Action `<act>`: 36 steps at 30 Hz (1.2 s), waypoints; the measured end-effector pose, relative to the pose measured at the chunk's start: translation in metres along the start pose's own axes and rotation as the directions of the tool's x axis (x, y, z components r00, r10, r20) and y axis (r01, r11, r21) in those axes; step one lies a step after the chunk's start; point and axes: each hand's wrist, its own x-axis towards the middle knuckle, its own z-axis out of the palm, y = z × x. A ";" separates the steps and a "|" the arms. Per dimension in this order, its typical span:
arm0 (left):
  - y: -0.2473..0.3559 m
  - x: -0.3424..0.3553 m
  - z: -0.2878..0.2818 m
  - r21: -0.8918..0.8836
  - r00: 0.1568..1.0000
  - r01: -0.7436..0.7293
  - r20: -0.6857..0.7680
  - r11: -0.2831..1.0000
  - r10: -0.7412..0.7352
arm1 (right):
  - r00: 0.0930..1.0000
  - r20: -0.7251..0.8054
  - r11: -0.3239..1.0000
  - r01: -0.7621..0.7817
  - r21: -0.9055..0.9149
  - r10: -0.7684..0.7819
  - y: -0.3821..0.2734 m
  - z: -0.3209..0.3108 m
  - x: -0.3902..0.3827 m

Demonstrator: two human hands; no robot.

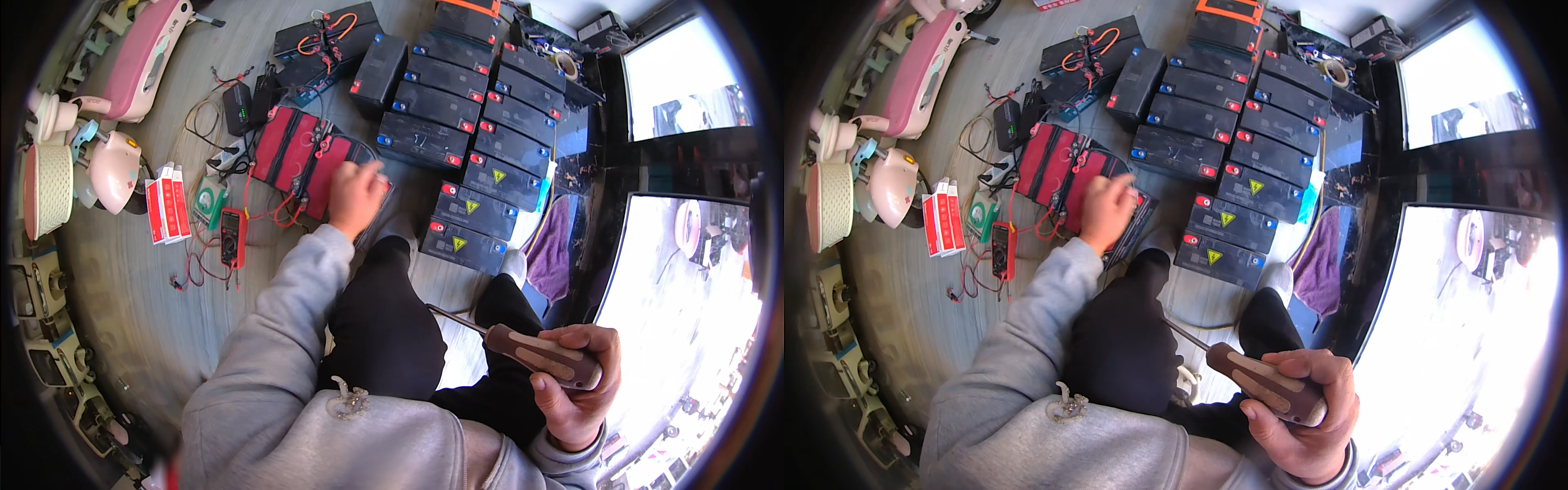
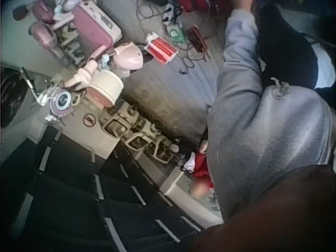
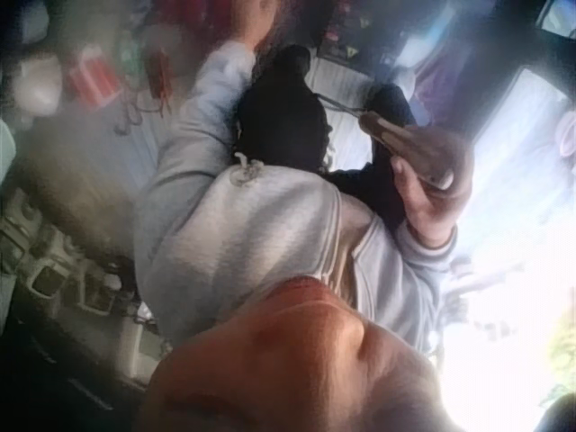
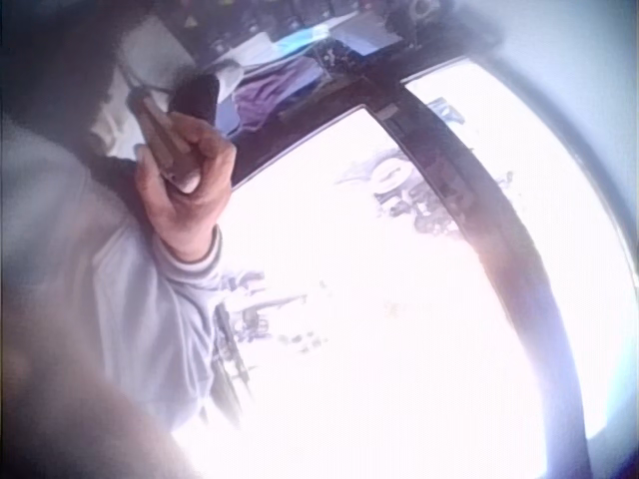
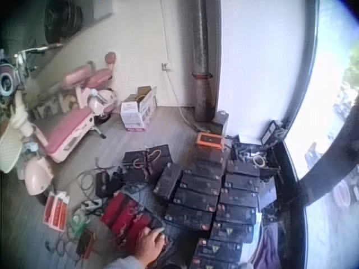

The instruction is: The person uses a screwdriver to tighten terminal screws on several black lead-acid batteries arranged on the floor. They handle small metal nuts and repeatedly adjust connections across multiple battery units.

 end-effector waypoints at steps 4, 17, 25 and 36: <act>-0.051 -0.016 -0.019 -0.859 0.605 0.432 0.502 -0.275 -0.618 | 1.000 0.006 1.000 0.002 0.003 -0.002 0.002 0.002 0.001; 0.182 0.063 -0.128 -0.987 0.661 -0.067 0.066 0.146 0.747 | 0.973 -0.129 0.906 -0.123 0.406 0.190 0.005 0.010 0.023; 0.302 0.108 -0.119 -0.913 0.345 -0.358 0.064 0.195 0.936 | 0.999 0.042 0.192 -0.046 0.980 0.022 0.021 -0.002 0.035; 0.167 0.092 -0.099 -0.849 0.890 0.092 0.305 0.520 0.340 | 0.978 -0.173 0.365 0.119 0.923 0.117 0.024 -0.016 0.041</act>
